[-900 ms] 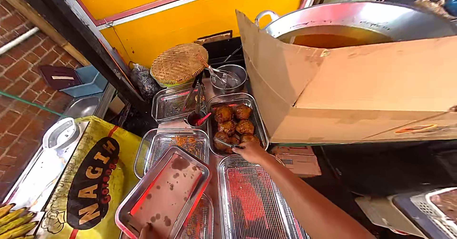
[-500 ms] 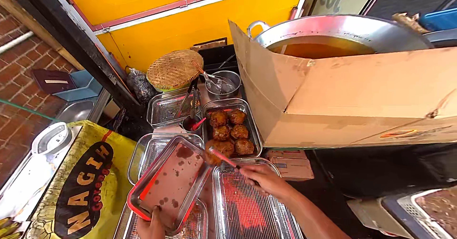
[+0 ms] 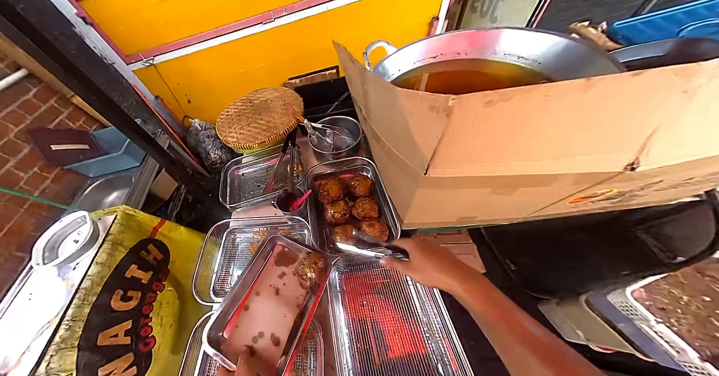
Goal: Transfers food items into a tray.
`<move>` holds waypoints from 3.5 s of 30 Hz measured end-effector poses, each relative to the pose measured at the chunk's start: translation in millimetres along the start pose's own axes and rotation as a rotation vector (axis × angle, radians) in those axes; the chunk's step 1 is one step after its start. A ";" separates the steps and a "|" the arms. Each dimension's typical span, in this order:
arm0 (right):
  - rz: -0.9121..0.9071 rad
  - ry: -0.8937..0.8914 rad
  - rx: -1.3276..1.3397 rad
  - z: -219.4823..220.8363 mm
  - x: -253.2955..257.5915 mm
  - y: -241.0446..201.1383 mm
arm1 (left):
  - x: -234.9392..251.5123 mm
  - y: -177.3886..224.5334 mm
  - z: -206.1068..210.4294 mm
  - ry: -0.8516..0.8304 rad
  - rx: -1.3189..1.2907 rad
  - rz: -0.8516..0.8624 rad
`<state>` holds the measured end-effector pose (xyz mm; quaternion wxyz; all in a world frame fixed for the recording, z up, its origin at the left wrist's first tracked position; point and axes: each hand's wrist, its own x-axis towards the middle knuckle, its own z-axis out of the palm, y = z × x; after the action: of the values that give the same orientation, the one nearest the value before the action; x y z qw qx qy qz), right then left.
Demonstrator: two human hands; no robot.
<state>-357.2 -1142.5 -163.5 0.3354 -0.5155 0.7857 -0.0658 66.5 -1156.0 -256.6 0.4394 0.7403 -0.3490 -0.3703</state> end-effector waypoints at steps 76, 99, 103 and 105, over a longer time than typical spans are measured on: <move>-0.097 0.264 -0.482 5.6 164.7 -28.3 | 15.1 27.6 -15.3 -0.117 0.050 -0.046; 0.226 0.246 0.859 37.8 161.3 28.3 | 16.3 42.7 17.9 -0.189 0.054 -0.028; -0.028 0.347 0.727 29.3 131.6 37.5 | 21.7 44.7 13.6 -0.209 0.051 0.000; -0.237 0.334 0.634 16.7 94.5 35.1 | 26.8 46.2 12.3 -0.218 0.064 0.025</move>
<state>-397.1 -1203.1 -235.4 0.3357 -0.4557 0.7052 -0.4270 60.1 -1200.4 -225.3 0.3797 0.7047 -0.4156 -0.4319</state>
